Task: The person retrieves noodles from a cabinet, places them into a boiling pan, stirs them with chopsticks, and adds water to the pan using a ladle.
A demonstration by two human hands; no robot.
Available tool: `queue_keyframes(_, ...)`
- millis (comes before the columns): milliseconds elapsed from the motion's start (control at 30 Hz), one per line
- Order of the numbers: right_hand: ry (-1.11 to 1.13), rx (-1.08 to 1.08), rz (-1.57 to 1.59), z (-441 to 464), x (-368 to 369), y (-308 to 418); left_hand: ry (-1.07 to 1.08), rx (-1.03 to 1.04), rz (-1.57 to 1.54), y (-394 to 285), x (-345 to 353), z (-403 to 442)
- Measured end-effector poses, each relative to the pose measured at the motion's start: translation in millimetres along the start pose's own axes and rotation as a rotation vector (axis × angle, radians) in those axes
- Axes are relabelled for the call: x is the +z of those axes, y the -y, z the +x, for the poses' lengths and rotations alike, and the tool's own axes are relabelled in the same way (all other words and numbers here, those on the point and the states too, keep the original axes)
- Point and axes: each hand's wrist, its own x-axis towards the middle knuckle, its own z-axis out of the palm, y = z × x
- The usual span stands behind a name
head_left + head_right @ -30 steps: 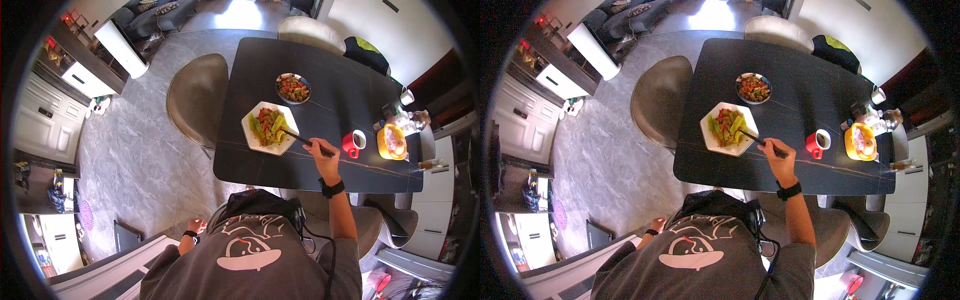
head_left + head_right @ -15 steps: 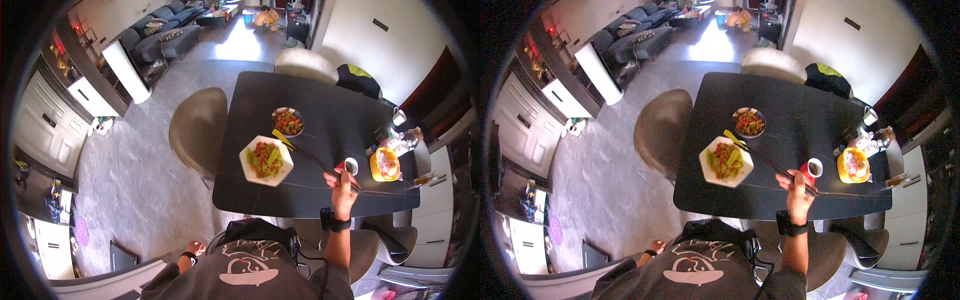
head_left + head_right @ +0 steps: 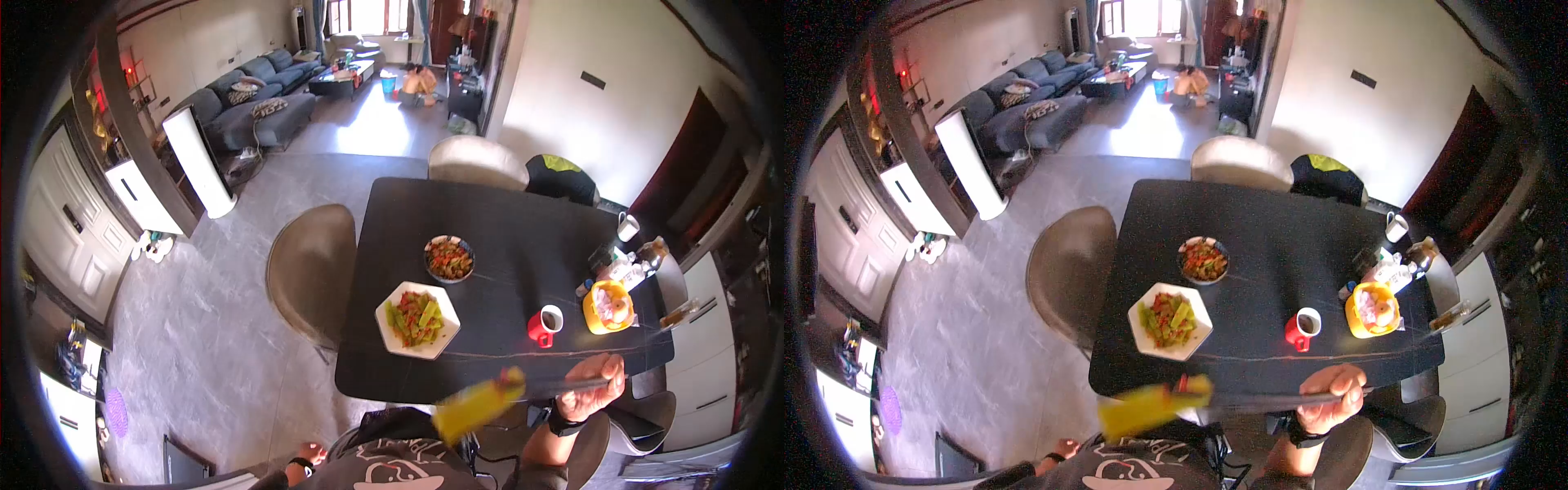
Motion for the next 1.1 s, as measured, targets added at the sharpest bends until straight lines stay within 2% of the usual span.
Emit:
queue_keyframes(33,0.191,0.249,0.433,12.7,14.2,13.3,0.000,0.003,0.013,1.2,-0.1,2.9)
queue_keyframes(67,0.180,0.286,0.489,17.1,23.8,17.1,-0.004,0.012,0.026,2.2,0.4,7.1)
queue_keyframes(167,0.355,0.356,0.769,23.0,32.2,11.7,-0.023,0.048,0.075,4.8,3.1,20.0)
queue_keyframes(233,0.347,0.410,0.878,19.4,33.1,7.3,-0.033,0.077,0.116,4.2,5.0,29.2)
queue_keyframes(367,0.380,0.501,0.917,22.5,57.8,8.8,-0.046,0.135,0.182,10.3,8.0,43.9)
queue_keyframes(433,0.346,0.537,0.892,18.1,63.7,7.1,-0.051,0.156,0.198,15.9,9.4,47.0)
queue_keyframes(500,0.423,0.636,0.791,19.3,65.4,8.0,-0.053,0.175,0.205,19.4,10.3,48.9)
queue_keyframes(567,0.322,0.717,0.797,20.1,73.2,10.3,-0.060,0.187,0.207,21.9,10.3,42.6)
queue_keyframes(667,0.102,0.506,0.822,22.2,47.2,-26.6,-0.066,0.205,0.189,20.9,5.7,25.1)
queue_keyframes(733,-0.190,0.502,0.725,20.5,22.0,-57.9,-0.064,0.205,0.170,21.1,5.0,9.0)
queue_keyframes(767,-0.315,0.605,0.651,17.6,13.1,-69.7,-0.063,0.198,0.162,19.6,4.8,-0.1)
queue_keyframes(833,-0.105,0.596,-0.241,-2.6,3.5,-99.0,-0.058,0.191,0.154,10.3,2.2,-14.6)
queue_keyframes(867,0.167,0.470,-0.567,-20.6,-3.0,-113.7,-0.056,0.195,0.161,3.8,1.6,-22.3)
queue_keyframes(900,0.560,0.031,-1.094,-31.6,-11.4,-129.7,-0.052,0.220,0.178,-0.5,1.3,-28.2)
queue_keyframes(933,0.544,0.120,-1.079,-51.0,-2.7,-142.1,-0.052,0.262,0.211,-7.1,0.8,-35.5)
queue_keyframes(1000,0.649,0.406,-1.091,-78.8,-0.1,-169.4,-0.130,0.764,0.438,40.3,-2.4,4.7)
queue_keyframes(1033,0.644,0.409,-1.092,-88.4,-0.3,-186.5,-0.221,1.004,0.549,64.4,-3.9,25.1)
queue_keyframes(1067,0.715,0.321,-1.169,-100.5,0.1,-203.1,-0.213,0.940,0.509,66.7,-4.6,21.7)
queue_keyframes(1100,0.784,0.233,-1.242,-110.3,4.3,-213.6,-0.184,0.757,0.426,61.2,-5.5,17.8)
